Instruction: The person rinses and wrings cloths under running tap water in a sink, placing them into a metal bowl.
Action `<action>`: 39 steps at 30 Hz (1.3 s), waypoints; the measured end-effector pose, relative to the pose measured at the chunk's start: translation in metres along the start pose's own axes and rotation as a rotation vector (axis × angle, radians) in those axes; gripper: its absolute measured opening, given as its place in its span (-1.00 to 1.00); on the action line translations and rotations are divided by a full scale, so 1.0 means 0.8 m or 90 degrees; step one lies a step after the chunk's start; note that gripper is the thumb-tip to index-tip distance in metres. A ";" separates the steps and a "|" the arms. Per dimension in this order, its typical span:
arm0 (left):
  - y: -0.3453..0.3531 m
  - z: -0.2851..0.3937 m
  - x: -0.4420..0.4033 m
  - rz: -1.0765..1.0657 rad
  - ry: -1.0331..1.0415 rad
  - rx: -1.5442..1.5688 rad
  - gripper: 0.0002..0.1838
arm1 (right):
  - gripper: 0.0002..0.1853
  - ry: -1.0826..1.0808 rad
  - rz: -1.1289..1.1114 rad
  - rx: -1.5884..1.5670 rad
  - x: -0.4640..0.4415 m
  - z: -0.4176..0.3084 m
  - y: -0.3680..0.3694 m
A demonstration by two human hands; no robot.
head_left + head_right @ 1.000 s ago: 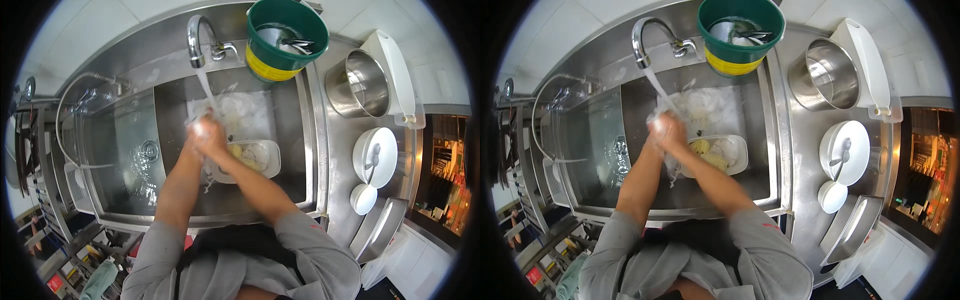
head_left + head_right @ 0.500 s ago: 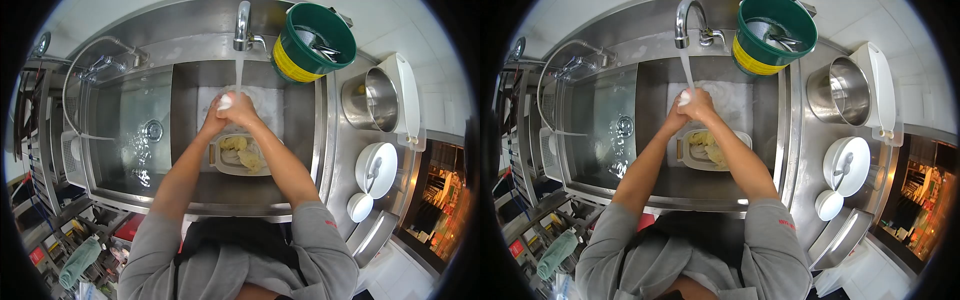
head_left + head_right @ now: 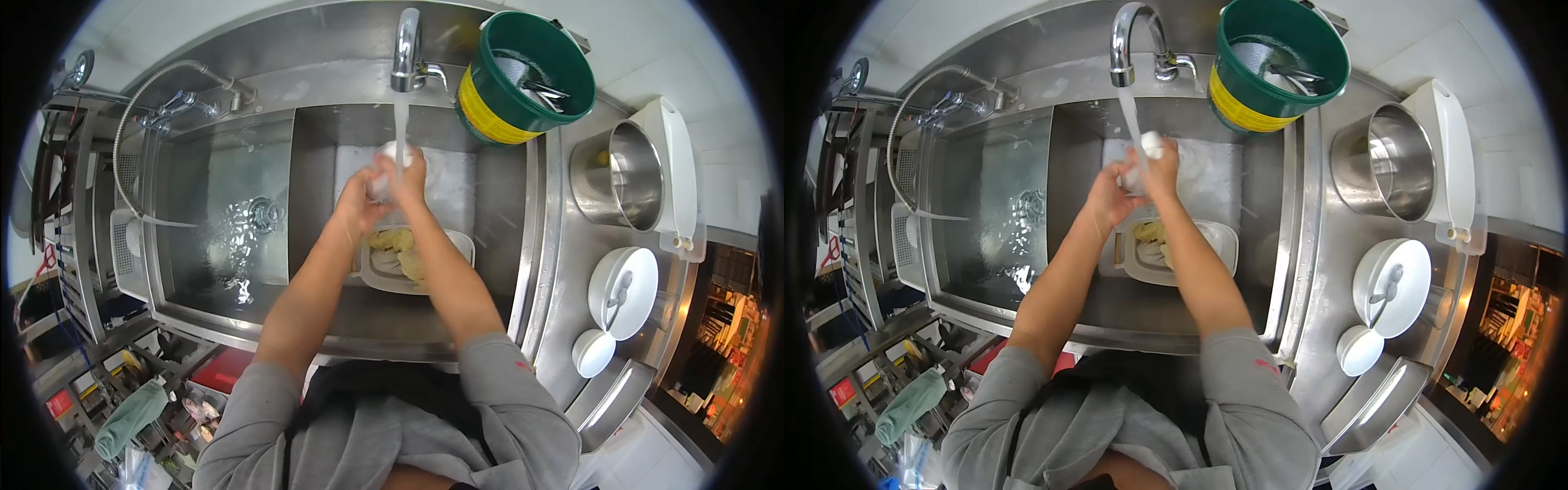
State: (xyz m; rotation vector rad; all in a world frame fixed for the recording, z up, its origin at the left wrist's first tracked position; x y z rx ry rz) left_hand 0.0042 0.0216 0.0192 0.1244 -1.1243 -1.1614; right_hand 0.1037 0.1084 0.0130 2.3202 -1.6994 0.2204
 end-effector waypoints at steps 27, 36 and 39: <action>0.077 -0.017 0.160 -0.437 0.812 -1.226 -0.90 | -0.59 0.361 -0.899 0.350 0.084 0.032 0.171; -0.035 -0.198 0.107 -0.612 0.162 -1.417 -0.66 | -0.45 0.112 -0.310 0.731 0.135 0.122 -0.021; -0.056 -0.175 0.099 -0.545 -0.050 -1.320 -0.59 | -0.56 0.123 -0.284 0.740 0.092 0.132 -0.034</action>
Point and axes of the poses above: each hand's wrist, its own x-axis away from the middle knuckle, its own y-axis out of the palm, z = x × y, the point moved 8 cm from there along -x, towards the middle knuckle, and after that the axes turned 14 degrees about -z, right-handed, at the moved point
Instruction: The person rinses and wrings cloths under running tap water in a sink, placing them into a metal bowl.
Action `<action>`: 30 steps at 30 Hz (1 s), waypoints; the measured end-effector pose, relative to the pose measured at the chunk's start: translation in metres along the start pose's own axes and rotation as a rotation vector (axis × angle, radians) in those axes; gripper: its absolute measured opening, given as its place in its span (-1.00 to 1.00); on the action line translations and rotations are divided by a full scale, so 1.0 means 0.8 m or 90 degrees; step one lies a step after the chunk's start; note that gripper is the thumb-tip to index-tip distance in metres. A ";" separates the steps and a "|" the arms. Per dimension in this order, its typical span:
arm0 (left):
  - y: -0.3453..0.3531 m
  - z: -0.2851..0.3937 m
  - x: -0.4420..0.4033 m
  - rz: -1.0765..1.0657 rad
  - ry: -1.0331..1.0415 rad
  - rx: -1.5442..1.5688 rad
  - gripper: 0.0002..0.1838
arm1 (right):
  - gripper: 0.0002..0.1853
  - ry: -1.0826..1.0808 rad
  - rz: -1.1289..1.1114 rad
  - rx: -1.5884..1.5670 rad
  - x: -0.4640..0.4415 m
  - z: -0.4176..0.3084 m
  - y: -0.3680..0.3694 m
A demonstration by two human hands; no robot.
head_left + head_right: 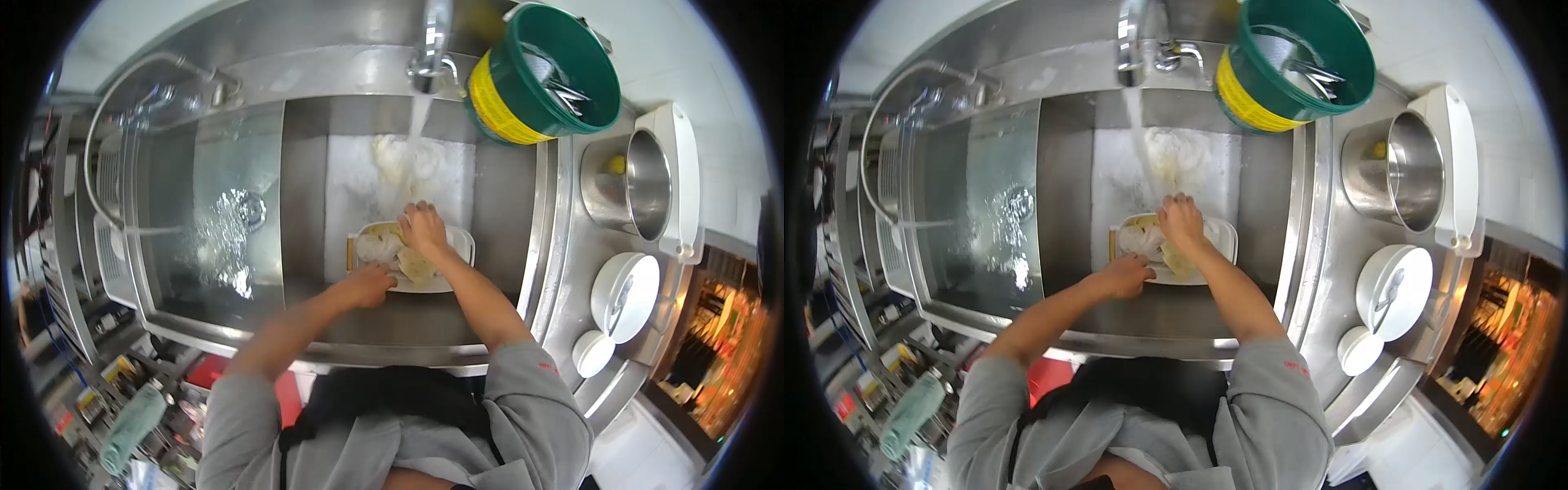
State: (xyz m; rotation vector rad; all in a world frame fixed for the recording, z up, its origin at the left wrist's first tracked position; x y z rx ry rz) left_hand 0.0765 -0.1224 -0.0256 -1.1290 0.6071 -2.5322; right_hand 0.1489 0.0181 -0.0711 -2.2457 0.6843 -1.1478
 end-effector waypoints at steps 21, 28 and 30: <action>-0.169 -0.163 -0.012 0.549 -0.109 0.695 -0.73 | -0.66 -0.215 0.183 -0.588 -0.040 -0.063 -0.102; -0.248 -0.130 0.098 0.631 0.285 0.975 -0.67 | -0.42 -0.119 -0.099 -0.668 -0.105 -0.016 -0.021; -0.254 -0.114 0.115 0.668 0.348 1.187 -0.47 | -0.43 -0.104 0.014 -1.048 -0.071 -0.024 -0.048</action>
Point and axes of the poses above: each hand's wrist, its own x-axis away from the middle knuckle, its own y-axis out of the palm, z = x × y, the point moved 8 cm from there along -x, towards the middle knuckle, and after that the axes turned 14 degrees about -z, right-handed, at the moved point
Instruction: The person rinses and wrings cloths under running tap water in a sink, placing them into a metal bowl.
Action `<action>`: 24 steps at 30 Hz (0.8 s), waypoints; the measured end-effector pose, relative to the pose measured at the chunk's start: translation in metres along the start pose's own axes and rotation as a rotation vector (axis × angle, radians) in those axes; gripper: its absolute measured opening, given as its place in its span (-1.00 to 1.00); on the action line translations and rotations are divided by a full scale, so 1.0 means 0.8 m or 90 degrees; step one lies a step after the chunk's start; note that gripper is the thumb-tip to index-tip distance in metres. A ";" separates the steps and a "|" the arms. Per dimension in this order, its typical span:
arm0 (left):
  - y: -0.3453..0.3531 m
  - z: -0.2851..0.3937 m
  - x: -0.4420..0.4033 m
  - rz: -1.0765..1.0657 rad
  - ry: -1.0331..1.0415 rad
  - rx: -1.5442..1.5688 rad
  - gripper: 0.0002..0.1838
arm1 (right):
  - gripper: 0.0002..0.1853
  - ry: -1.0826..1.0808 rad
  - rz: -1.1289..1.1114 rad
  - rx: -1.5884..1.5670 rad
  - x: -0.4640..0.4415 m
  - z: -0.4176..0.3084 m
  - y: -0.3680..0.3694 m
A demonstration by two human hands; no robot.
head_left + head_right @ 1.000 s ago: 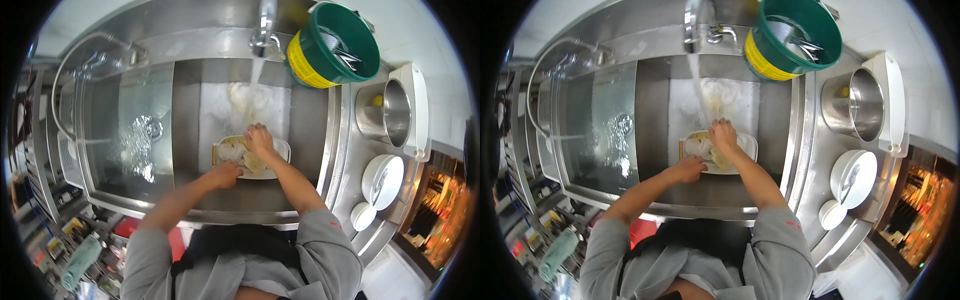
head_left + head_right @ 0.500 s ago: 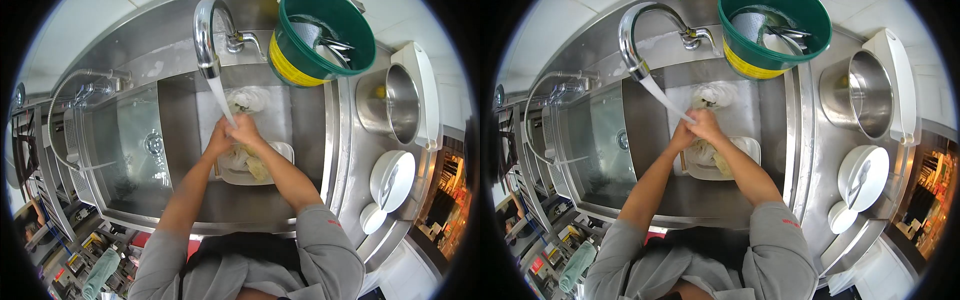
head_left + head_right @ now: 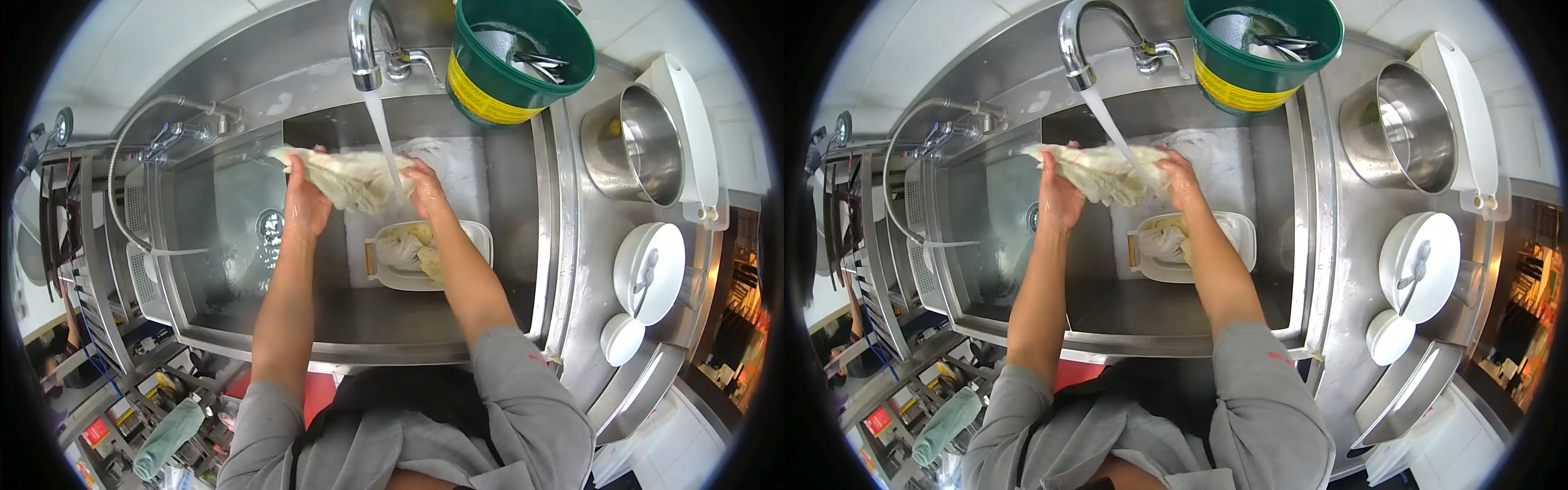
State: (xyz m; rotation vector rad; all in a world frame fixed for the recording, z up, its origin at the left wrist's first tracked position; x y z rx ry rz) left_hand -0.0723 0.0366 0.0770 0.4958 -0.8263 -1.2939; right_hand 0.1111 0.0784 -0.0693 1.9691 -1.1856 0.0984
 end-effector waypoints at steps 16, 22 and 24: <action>0.001 -0.081 -0.023 0.001 -0.200 -0.310 -0.59 | -0.55 -0.163 0.157 0.932 0.007 -0.101 0.037; 0.025 -0.071 -0.015 -0.125 -0.133 -0.670 -0.67 | -0.55 0.070 -0.247 0.506 0.015 -0.084 0.063; -0.029 -0.087 -0.012 -0.209 -0.214 -1.111 -0.73 | -0.57 -0.010 -0.202 0.296 0.015 -0.105 0.066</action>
Point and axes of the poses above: each hand's wrist, its own x-axis away from the middle knuckle, its own y-axis out of the palm, z = x × y, the point moved 8 cm from there along -x, towards the middle knuckle, and after that the axes turned 14 degrees about -z, right-handed, at the moved point
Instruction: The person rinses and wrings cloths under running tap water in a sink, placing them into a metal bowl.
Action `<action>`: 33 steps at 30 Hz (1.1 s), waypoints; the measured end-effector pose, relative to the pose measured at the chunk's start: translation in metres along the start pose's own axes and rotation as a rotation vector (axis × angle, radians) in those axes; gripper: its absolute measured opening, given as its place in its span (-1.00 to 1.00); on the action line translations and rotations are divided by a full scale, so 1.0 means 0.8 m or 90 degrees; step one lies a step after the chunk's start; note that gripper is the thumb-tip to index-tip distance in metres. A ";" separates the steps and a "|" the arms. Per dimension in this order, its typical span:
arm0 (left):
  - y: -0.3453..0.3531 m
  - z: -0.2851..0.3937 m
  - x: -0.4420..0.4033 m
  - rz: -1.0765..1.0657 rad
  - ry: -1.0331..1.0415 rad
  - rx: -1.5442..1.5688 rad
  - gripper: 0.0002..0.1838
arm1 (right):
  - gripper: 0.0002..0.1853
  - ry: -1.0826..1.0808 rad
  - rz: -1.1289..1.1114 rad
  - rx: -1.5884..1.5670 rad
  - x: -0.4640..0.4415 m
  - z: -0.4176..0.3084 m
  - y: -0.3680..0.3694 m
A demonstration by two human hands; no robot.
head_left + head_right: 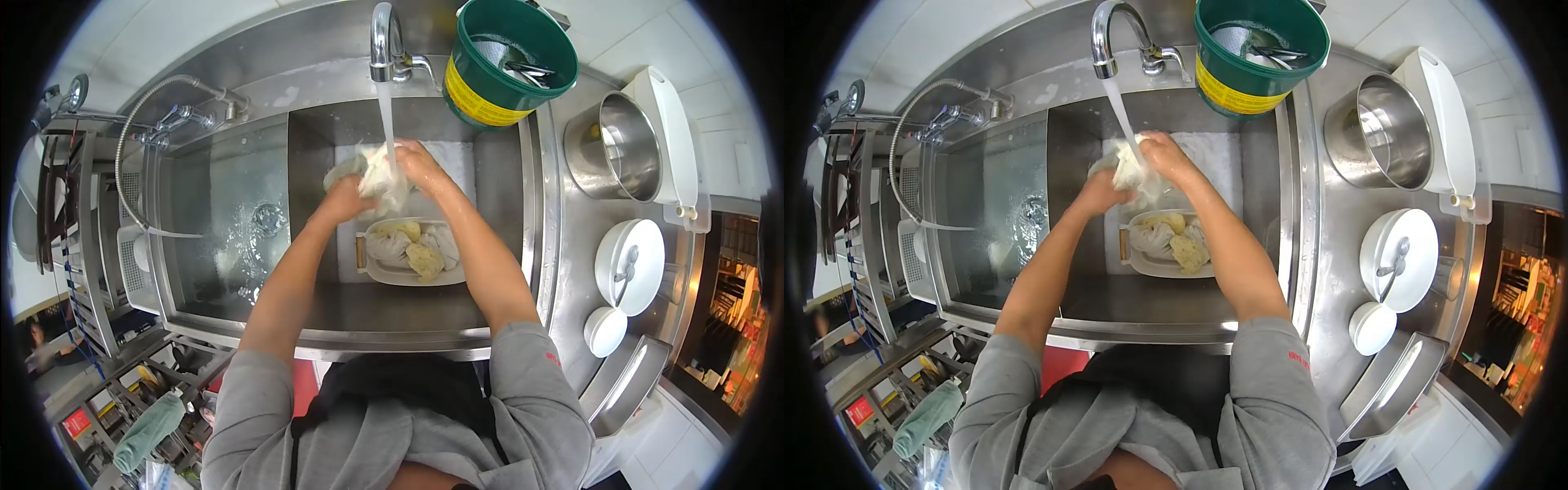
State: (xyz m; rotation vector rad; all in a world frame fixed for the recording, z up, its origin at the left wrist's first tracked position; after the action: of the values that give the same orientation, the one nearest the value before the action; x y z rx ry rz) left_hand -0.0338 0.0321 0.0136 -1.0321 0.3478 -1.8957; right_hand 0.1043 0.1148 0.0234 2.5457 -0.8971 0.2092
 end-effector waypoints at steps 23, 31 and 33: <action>0.052 0.006 -0.028 0.054 0.052 1.036 -0.72 | -0.62 0.056 0.343 0.327 0.021 0.023 0.013; 0.030 -0.003 -0.010 0.141 0.039 0.160 -0.23 | -0.62 0.047 0.168 0.340 0.028 -0.016 0.029; 0.061 -0.006 -0.018 0.196 0.040 0.298 -0.34 | -0.68 0.008 0.246 0.073 0.055 -0.040 0.043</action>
State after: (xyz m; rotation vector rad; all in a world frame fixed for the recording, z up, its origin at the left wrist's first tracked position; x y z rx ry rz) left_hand -0.0057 0.0171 -0.0261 -0.5698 0.0812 -1.6252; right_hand 0.1166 0.0803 0.0762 2.4456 -1.4041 0.4006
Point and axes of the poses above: each hand's wrist, its own x-axis away from the middle knuckle, its own y-axis out of the palm, z = x × y, the point moved 8 cm from there along -x, towards the middle knuckle, and after that the axes turned 14 degrees about -z, right-handed, at the moved point
